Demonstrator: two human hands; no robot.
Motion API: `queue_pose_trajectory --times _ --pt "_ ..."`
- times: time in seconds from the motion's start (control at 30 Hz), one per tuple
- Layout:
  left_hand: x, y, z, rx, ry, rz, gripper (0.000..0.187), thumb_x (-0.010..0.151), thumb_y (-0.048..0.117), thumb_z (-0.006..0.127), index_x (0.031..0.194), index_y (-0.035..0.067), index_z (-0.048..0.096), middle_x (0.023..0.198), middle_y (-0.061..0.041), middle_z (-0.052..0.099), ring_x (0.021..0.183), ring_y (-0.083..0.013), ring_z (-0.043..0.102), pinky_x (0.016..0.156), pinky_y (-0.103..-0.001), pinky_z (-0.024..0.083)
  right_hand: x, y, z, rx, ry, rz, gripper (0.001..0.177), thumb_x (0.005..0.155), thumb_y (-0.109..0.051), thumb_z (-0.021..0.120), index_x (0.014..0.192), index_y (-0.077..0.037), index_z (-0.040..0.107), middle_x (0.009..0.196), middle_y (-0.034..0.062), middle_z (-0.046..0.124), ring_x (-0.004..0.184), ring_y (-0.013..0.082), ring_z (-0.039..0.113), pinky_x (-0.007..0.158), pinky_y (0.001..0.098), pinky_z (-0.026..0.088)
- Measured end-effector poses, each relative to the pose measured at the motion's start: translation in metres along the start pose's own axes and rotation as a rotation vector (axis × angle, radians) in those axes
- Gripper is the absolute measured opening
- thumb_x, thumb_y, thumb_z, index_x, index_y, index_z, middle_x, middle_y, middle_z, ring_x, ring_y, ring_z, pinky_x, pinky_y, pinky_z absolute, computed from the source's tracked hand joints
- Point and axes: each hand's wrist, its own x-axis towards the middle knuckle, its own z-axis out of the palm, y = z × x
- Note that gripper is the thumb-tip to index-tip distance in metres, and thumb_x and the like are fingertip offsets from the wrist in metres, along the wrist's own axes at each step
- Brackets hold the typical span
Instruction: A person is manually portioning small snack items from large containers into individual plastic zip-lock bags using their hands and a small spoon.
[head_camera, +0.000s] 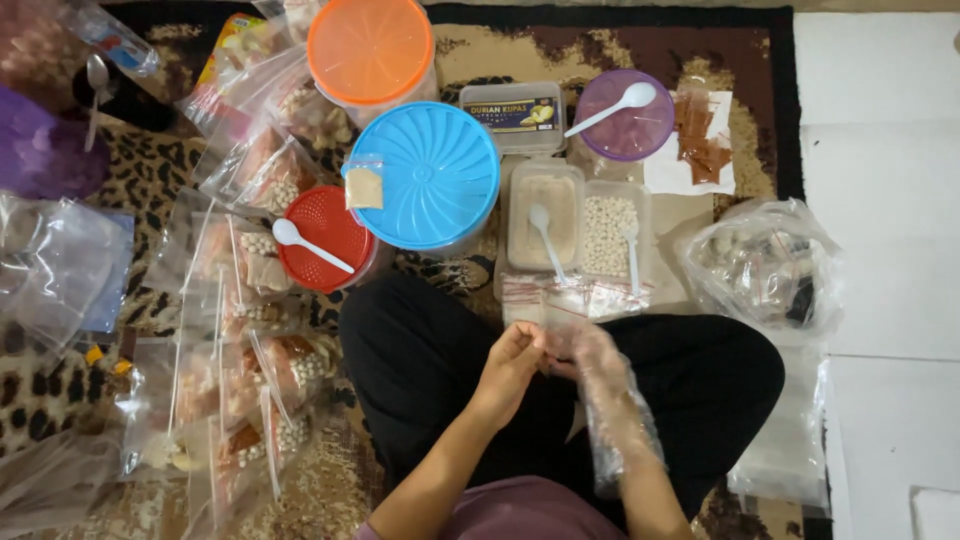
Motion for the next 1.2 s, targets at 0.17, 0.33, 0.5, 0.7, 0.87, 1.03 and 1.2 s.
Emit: queue_pose_trajectory --times 0.17,0.33,0.5,0.7,0.87,1.03,1.2 --pt "-0.008 0.001 0.002 0.136 -0.012 0.035 0.008 0.101 0.014 0.062 0.105 0.007 0.06 0.091 -0.006 0.064 0.084 -0.0155 0.063 0.079 -0.028 0.051 -0.022 -0.025 0.024 -0.145 0.15 -0.18 0.018 0.087 -0.025 0.074 0.086 -0.007 0.069 0.08 0.0135 0.075 0.073 0.0226 0.072 0.073 0.0364 0.061" --pt "-0.008 0.024 0.003 0.168 0.006 0.08 0.022 0.104 0.013 0.056 0.117 -0.001 0.067 0.1 -0.016 0.07 0.092 -0.0218 0.071 0.08 -0.033 0.058 -0.015 -0.021 -0.013 -0.315 0.004 -0.273 0.012 0.081 -0.014 0.079 0.08 -0.009 0.068 0.068 0.0091 0.074 0.06 0.0186 0.072 0.063 0.032 0.061" --pt "-0.01 0.048 0.016 0.153 -0.253 0.007 0.024 0.104 0.015 0.06 0.114 -0.004 0.07 0.088 -0.013 0.072 0.08 -0.0187 0.071 0.074 -0.032 0.061 -0.026 -0.027 -0.018 -0.13 -0.131 -0.19 0.021 0.084 -0.003 0.066 0.103 0.001 0.074 0.079 0.0193 0.077 0.075 0.0266 0.079 0.075 0.0451 0.066" --pt "-0.012 0.034 0.01 0.029 -0.327 -0.041 0.022 0.095 0.004 0.07 0.114 -0.008 0.068 0.088 -0.019 0.069 0.08 -0.0282 0.074 0.074 -0.037 0.063 -0.034 -0.031 -0.019 -0.057 -0.183 -0.262 0.013 0.086 0.002 0.058 0.095 0.006 0.067 0.074 0.0228 0.071 0.073 0.0327 0.08 0.073 0.0536 0.066" --pt "-0.017 0.043 0.018 0.052 -0.332 -0.056 0.019 0.094 0.002 0.07 0.111 -0.007 0.068 0.088 -0.017 0.068 0.08 -0.0265 0.074 0.074 -0.036 0.063 -0.037 -0.042 -0.017 -0.119 -0.208 -0.25 0.013 0.09 -0.001 0.058 0.096 0.004 0.068 0.081 0.0218 0.073 0.08 0.0315 0.081 0.076 0.0537 0.066" --pt "-0.018 0.045 0.018 0.081 -0.313 -0.063 0.016 0.093 0.001 0.07 0.107 -0.007 0.069 0.085 -0.018 0.069 0.077 -0.0266 0.074 0.071 -0.036 0.063 -0.04 -0.044 -0.014 -0.127 -0.193 -0.289 0.012 0.089 -0.001 0.061 0.095 0.005 0.069 0.077 0.0202 0.07 0.072 0.028 0.077 0.072 0.0526 0.067" --pt "-0.016 0.04 0.013 0.142 -0.295 -0.101 0.012 0.094 0.001 0.07 0.103 -0.006 0.068 0.081 -0.016 0.067 0.069 -0.02 0.07 0.059 -0.029 0.061 -0.03 -0.032 -0.023 -0.225 -0.152 -0.293 0.022 0.088 -0.003 0.066 0.11 0.004 0.067 0.082 0.0207 0.07 0.076 0.0284 0.077 0.074 0.0491 0.067"
